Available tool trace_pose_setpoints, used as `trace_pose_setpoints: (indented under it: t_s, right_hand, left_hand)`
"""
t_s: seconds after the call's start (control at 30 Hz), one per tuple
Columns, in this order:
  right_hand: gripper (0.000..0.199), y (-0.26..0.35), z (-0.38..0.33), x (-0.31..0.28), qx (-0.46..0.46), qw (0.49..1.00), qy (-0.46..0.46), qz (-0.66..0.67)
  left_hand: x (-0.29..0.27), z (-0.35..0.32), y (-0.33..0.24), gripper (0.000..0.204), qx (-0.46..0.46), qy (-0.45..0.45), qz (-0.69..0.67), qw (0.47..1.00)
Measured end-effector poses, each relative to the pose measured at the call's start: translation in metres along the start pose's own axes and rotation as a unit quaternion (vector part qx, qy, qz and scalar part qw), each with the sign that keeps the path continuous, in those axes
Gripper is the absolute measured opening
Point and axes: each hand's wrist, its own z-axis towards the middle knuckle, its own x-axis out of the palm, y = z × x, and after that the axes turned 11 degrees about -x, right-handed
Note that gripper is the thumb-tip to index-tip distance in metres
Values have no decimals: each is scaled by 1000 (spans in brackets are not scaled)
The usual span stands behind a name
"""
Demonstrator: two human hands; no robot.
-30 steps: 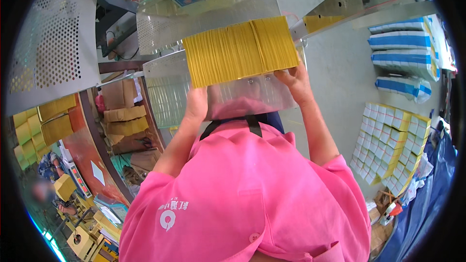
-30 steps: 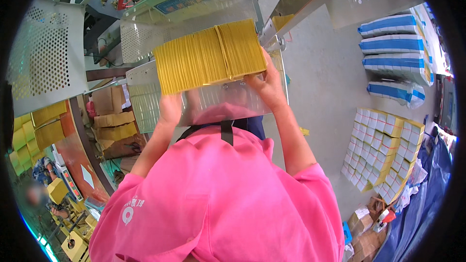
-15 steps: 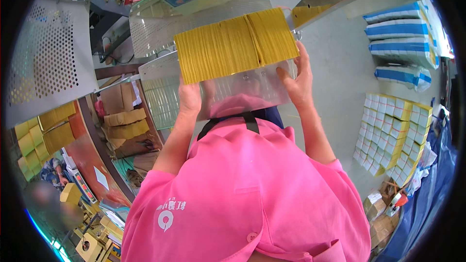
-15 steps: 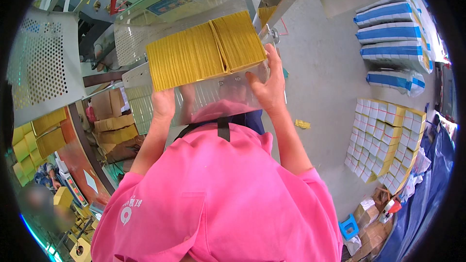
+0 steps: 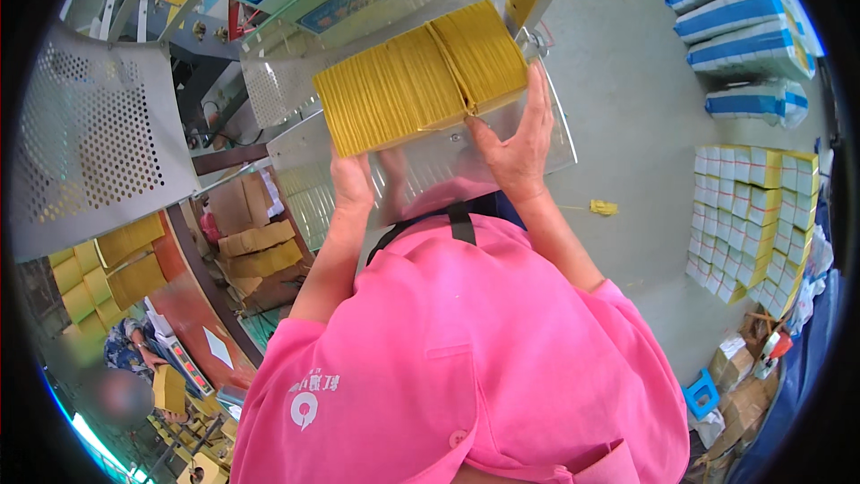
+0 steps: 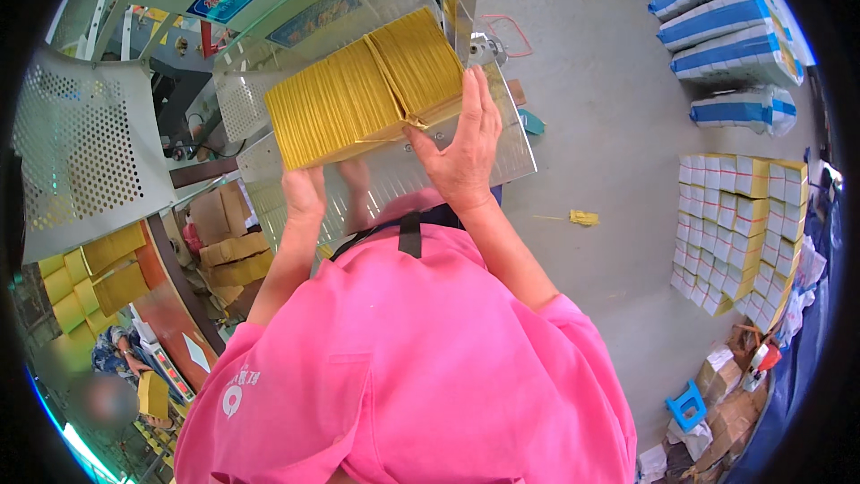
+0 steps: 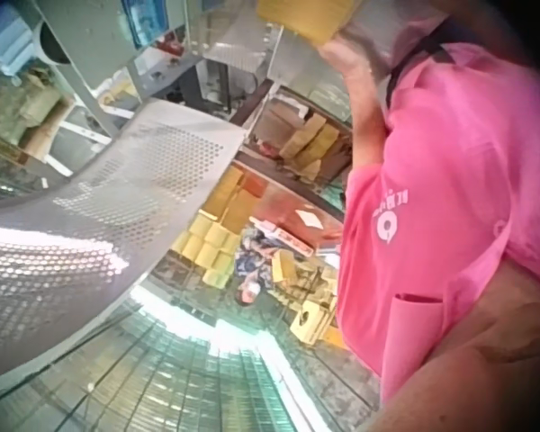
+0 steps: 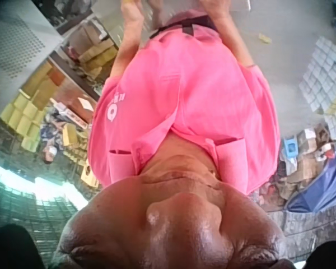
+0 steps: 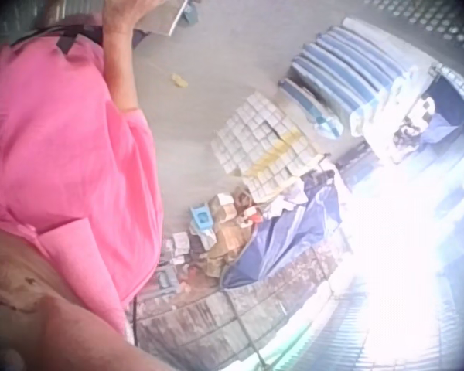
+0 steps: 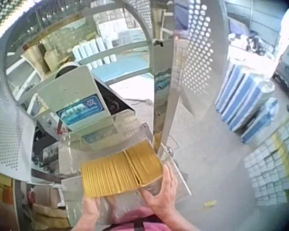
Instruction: The worker weighs bundles of yellow paper, adds covers, and uses a strapping machine to secure the stacks.
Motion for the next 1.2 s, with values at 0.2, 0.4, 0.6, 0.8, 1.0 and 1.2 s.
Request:
trace_pose_setpoints:
  t_s: [0.2,0.4,0.6,0.8,1.0,1.2]
  right_hand:
    - [91,-14,-4,1,-30,999,-3,24]
    - [88,-10,5,5,-40,999,-11,0]
    - [87,-10,13,0,-54,998,15,-41]
    - [82,-19,20,-2,-19,999,14,45]
    - [79,-18,21,-6,-4,998,31,62]
    - [74,-7,21,-13,0,998,38,50]
  left_hand:
    - [4,-1,0,43,13,14,23,1000]
    - [-1,1,0,45,-2,13,33,999]
    - [-4,3,4,44,4,11,32,999]
    - [-5,4,5,44,3,21,25,999]
    - [-5,5,5,44,-6,13,19,1000]
    - [-5,5,4,49,-5,18,49,999]
